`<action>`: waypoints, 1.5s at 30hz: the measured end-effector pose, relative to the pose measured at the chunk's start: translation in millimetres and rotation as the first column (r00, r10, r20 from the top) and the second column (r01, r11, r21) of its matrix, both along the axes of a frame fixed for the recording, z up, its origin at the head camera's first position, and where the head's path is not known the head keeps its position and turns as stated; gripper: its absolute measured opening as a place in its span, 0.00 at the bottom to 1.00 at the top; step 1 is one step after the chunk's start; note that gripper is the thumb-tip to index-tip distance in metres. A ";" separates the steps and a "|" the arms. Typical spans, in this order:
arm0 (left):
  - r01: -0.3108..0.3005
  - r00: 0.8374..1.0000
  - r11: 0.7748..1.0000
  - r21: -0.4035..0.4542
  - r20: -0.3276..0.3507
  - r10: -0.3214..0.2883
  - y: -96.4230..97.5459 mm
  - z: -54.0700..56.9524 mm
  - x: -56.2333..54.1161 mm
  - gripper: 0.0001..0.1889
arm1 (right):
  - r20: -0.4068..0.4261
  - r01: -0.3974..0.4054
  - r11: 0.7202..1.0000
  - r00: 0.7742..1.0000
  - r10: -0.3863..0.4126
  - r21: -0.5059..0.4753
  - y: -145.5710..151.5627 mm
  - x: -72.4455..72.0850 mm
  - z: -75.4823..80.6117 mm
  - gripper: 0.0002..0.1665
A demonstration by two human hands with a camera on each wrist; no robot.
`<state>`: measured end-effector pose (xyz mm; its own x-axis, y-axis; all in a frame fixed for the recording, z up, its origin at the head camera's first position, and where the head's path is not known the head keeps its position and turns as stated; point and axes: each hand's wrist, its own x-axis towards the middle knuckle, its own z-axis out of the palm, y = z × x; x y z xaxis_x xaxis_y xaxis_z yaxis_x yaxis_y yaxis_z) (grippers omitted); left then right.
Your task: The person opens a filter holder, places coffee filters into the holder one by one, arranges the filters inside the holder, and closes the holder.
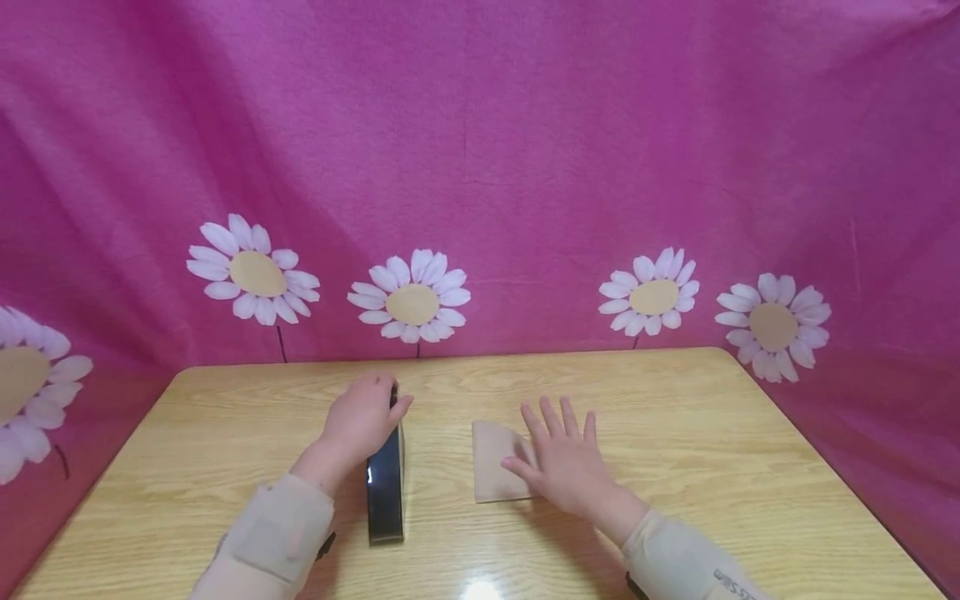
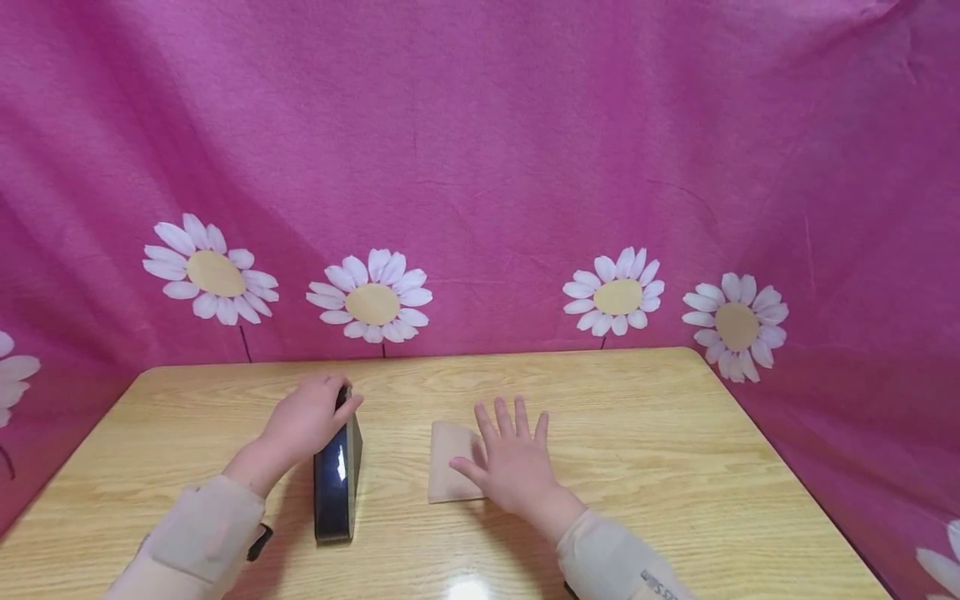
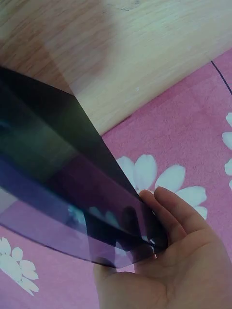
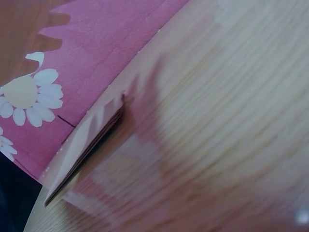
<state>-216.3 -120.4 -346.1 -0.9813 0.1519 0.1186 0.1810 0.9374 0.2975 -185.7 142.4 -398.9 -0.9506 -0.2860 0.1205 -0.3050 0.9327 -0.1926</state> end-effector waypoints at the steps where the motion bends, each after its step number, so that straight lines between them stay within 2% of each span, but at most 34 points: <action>1: 0.004 1.000 1.000 -0.011 -0.006 -0.004 0.3 0.6 0.8 0.18 | -0.002 -0.005 1.000 1.000 0.005 -0.001 -1.2 0.3 0.5 0.46; 11: 0.027 1.000 0.993 -0.116 0.006 -0.026 6.2 4.7 3.5 0.16 | -0.049 -0.054 0.998 0.997 0.055 0.015 -10.3 4.6 6.1 0.44; 18: 0.036 0.999 0.987 -0.154 0.015 -0.034 15.6 5.4 11.0 0.16 | -0.093 -0.107 0.994 0.990 0.107 -0.001 -19.6 7.5 8.5 0.44; 21: 0.030 1.000 0.984 -0.175 -0.004 -0.031 19.8 3.8 14.6 0.17 | -0.105 -0.122 0.992 0.987 0.120 -0.016 -23.1 8.2 9.0 0.44; 24: 0.015 0.999 0.981 -0.195 -0.032 -0.022 24.1 3.8 19.2 0.17 | -0.104 -0.129 0.991 0.986 0.127 -0.016 -25.7 9.8 9.7 0.44; 31: -0.047 0.999 0.966 -0.254 -0.022 0.043 36.2 9.6 30.2 0.20 | -0.107 -0.168 0.986 0.980 0.168 0.017 -30.0 15.0 10.8 0.44; 34: -0.069 0.997 0.962 -0.263 -0.041 0.061 40.7 9.3 33.7 0.21 | -0.092 -0.194 0.981 0.977 0.195 0.018 -32.3 17.0 9.3 0.44; 40: -0.104 0.992 0.959 -0.265 -0.094 0.082 48.5 8.8 40.5 0.24 | -0.116 -0.295 0.956 0.949 0.294 0.009 -39.0 22.3 7.2 0.46; 43: -0.112 0.992 0.955 -0.274 -0.092 0.090 52.3 8.9 43.5 0.24 | -0.078 -0.337 0.942 0.939 0.336 -0.005 -42.8 25.6 6.6 0.48; 45: -0.119 0.991 0.953 -0.280 -0.084 0.099 54.7 8.7 44.8 0.24 | -0.023 -0.347 0.938 0.938 0.347 -0.015 -45.2 27.2 6.6 0.49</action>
